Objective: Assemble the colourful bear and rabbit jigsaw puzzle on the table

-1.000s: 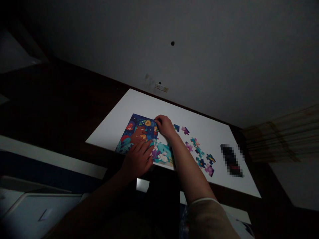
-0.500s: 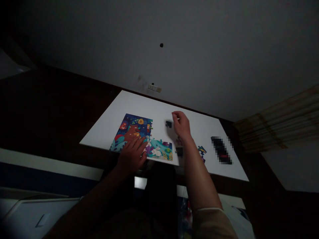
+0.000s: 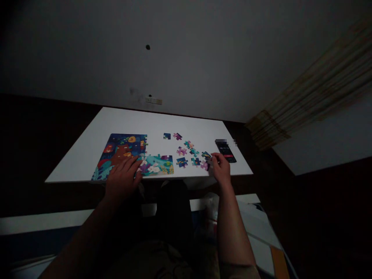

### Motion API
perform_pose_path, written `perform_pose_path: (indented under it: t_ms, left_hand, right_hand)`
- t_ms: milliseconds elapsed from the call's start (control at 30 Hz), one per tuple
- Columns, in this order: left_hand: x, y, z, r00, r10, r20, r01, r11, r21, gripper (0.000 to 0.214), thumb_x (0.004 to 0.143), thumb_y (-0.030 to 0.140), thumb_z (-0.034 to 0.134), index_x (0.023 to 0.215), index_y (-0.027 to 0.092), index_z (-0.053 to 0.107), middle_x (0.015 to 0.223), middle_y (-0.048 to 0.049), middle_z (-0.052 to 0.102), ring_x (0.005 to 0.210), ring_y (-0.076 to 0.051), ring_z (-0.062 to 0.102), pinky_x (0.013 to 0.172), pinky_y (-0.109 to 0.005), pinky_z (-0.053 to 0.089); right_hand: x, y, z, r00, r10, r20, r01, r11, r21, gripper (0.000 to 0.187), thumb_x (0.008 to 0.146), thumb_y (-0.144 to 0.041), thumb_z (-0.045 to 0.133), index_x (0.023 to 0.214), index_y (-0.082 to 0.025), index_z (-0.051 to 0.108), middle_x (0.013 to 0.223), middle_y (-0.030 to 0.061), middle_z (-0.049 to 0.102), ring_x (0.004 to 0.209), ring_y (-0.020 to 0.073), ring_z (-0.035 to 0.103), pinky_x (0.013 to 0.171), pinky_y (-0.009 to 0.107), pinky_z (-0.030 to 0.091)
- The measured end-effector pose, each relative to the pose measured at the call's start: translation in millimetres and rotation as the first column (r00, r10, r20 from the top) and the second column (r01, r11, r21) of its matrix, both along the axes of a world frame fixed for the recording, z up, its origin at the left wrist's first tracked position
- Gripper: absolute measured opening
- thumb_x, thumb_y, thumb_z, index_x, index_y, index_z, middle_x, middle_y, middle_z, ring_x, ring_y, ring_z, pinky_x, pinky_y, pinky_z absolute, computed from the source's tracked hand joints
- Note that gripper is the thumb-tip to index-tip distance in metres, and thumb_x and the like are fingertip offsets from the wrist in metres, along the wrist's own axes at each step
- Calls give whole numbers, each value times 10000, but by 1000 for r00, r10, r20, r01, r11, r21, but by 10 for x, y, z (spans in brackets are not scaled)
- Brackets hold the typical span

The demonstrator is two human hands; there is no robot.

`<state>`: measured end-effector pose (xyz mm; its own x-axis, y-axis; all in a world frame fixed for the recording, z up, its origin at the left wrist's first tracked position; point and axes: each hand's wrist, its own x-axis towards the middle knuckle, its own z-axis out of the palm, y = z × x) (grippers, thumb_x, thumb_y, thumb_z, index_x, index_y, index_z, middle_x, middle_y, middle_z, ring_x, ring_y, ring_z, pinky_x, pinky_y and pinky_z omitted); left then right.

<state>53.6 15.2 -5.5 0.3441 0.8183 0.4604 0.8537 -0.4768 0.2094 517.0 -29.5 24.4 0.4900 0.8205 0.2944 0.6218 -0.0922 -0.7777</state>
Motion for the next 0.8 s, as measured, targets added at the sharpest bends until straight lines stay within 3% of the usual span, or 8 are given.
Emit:
perform_pose_path:
  t_ms: [100,200,333,433,567,800]
  left_hand:
    - [3,3,29,1000,9,-2,-9,1000,7,451,1131,308,612,1508,279,858,1694,-142,807,1560,-424,769,1240,-609,625]
    - [2,2,50,1000,12,-3,-12,1000,16,455,1119,310,628,1511,311,860,1683,-112,820,1557,-406,771,1255,-592,623]
    - [-5,11,60,1000,21,-19,-21,1000,1,453,1126,318,615,1501,285,866,1686,-136,814,1543,-426,776,1245,-614,626]
    - [-6,13,65,1000,20,-21,-21,1000,-15,461,1127,326,614,1512,271,862,1690,-151,808,1532,-436,780,1244,-626,625]
    - [-4,7,66,1000,29,-13,-29,999,-13,466,1124,327,620,1522,295,862,1688,-133,813,1535,-425,778,1244,-610,625]
    - [-1,1,50,1000,24,-3,-24,1000,18,464,1116,315,630,1518,313,862,1678,-112,823,1529,-402,783,1237,-580,630]
  right_hand:
    - [61,-79,-85,1000,8,29,-7,999,-34,336,998,-631,637,1121,-362,796,1164,142,880,1103,434,824,1029,645,684]
    - [93,-143,-113,987,100,122,-92,993,-70,357,958,-614,719,1174,-351,829,1290,189,852,1173,448,803,1107,663,668]
    - [84,-181,-89,966,189,175,-172,979,-108,481,875,-643,864,1229,-319,837,1400,210,793,1345,488,766,1252,719,617]
    - [61,-177,-62,968,183,171,-163,978,-127,454,837,-580,920,1200,-317,842,1408,210,776,1393,500,749,1308,736,589]
    - [31,-170,-23,972,172,160,-149,978,-148,311,851,-531,914,1088,-345,836,1368,197,778,1356,497,768,1299,745,600]
    - [39,-168,-9,971,187,151,-165,976,-143,263,862,-520,890,1052,-352,823,1317,184,809,1277,481,799,1213,735,650]
